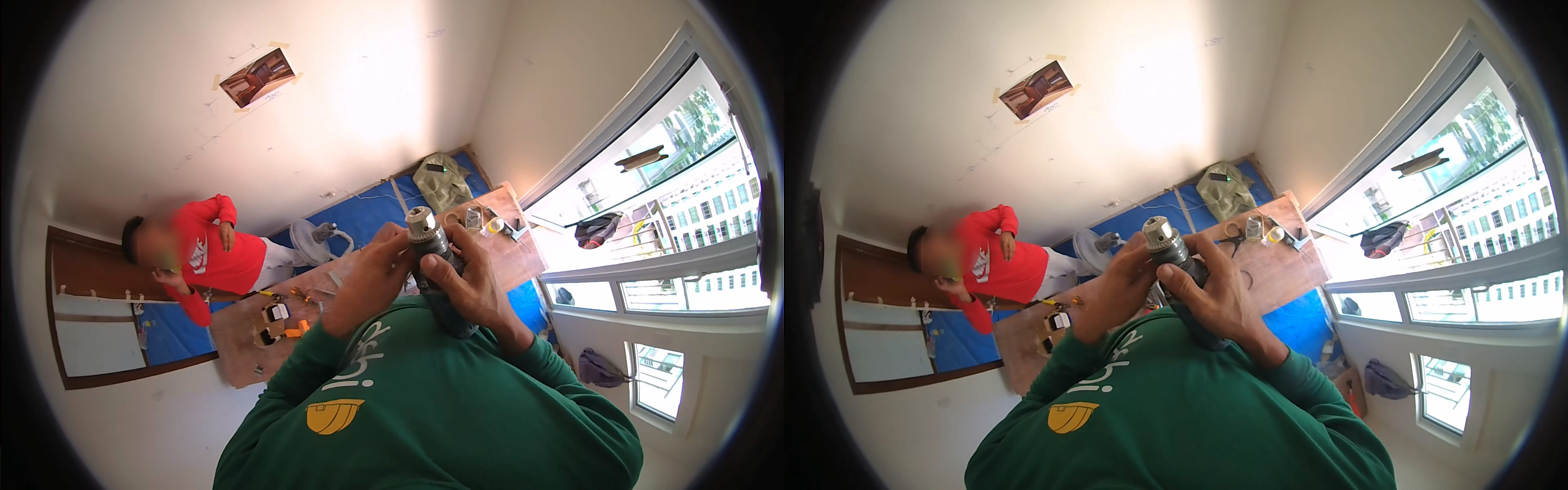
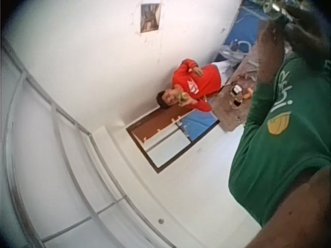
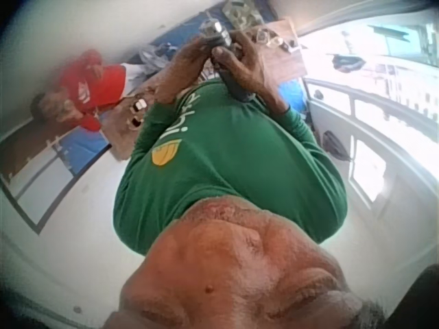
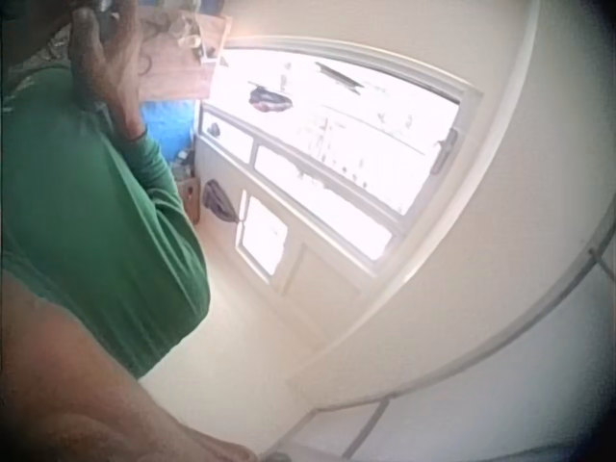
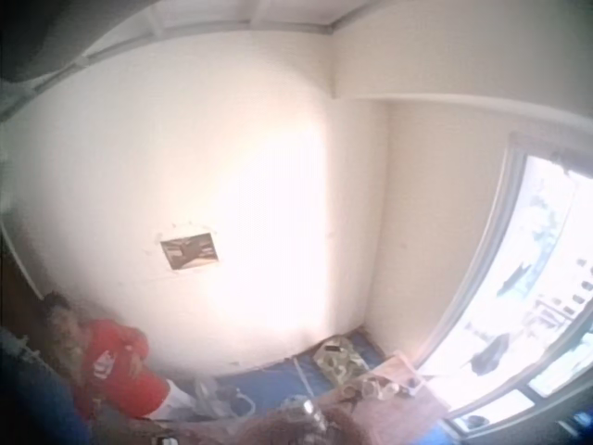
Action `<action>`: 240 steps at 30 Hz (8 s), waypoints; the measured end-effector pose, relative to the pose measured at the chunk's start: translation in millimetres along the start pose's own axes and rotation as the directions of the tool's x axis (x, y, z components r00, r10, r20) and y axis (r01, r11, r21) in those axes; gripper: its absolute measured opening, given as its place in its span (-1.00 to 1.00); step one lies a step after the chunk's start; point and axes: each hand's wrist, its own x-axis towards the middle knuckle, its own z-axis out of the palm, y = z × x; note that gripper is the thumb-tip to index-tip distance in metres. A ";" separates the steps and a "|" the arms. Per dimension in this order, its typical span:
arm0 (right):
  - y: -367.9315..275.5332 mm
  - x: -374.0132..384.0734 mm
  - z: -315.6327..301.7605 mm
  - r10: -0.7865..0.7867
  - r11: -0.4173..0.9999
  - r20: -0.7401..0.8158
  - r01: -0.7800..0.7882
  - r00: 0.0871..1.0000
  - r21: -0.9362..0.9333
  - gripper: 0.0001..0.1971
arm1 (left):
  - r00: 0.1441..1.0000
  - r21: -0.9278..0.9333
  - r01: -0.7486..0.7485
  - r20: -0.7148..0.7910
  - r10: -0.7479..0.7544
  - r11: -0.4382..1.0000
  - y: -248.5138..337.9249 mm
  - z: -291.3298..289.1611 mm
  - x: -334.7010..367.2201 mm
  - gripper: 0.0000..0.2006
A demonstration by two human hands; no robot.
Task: The person prepares a drill with a bit, measures and marks a metal ceiling frame with a square and pencil, then uses the drill to fasten the frame to the ceiling. The person handles metal profiles, a drill, a square, and a pencil.
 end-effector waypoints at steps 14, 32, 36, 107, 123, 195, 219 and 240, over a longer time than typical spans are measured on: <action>7.4 -7.2 -3.5 0.034 0.991 -0.020 -0.031 0.999 0.133 -0.47 | 0.986 -0.716 -0.146 -0.165 0.038 0.683 83.4 -17.3 67.9 -0.65; 11.0 -19.8 -19.0 -0.001 0.997 -0.067 0.006 0.998 0.072 -0.50 | 0.999 -0.615 -0.042 -0.031 0.028 0.788 83.2 9.9 84.7 -0.71; 8.9 -21.7 -17.3 0.022 0.984 -0.102 -0.003 0.995 0.176 -0.52 | 0.999 -0.523 -0.039 -0.024 0.031 0.851 84.0 25.3 81.7 -0.67; -4.4 6.1 -55.8 -0.016 0.828 0.226 -0.114 0.974 0.549 -0.50 | 0.974 -0.456 -0.156 0.076 0.213 0.876 72.3 13.7 103.6 -0.46; 4.1 2.6 -61.3 -0.062 0.780 0.234 -0.099 0.970 0.617 -0.33 | 0.979 -0.436 -0.122 0.096 0.181 0.892 84.1 26.0 101.9 -0.74; -10.4 4.6 -30.3 0.089 0.835 0.016 -0.083 0.996 0.544 -0.29 | 0.979 -0.562 0.029 0.183 0.091 0.826 62.2 9.1 103.4 -0.68; 16.0 30.0 -81.2 0.172 0.979 -0.200 -0.145 0.965 0.141 -0.49 | 0.969 -0.791 0.135 -0.021 -0.247 0.597 -27.8 3.7 1.5 -0.06; 210.9 90.7 16.8 0.636 0.771 0.629 -0.397 0.448 -0.497 -0.15 | 0.991 -0.812 0.122 0.071 -0.112 0.570 -21.6 -64.5 -47.6 -0.08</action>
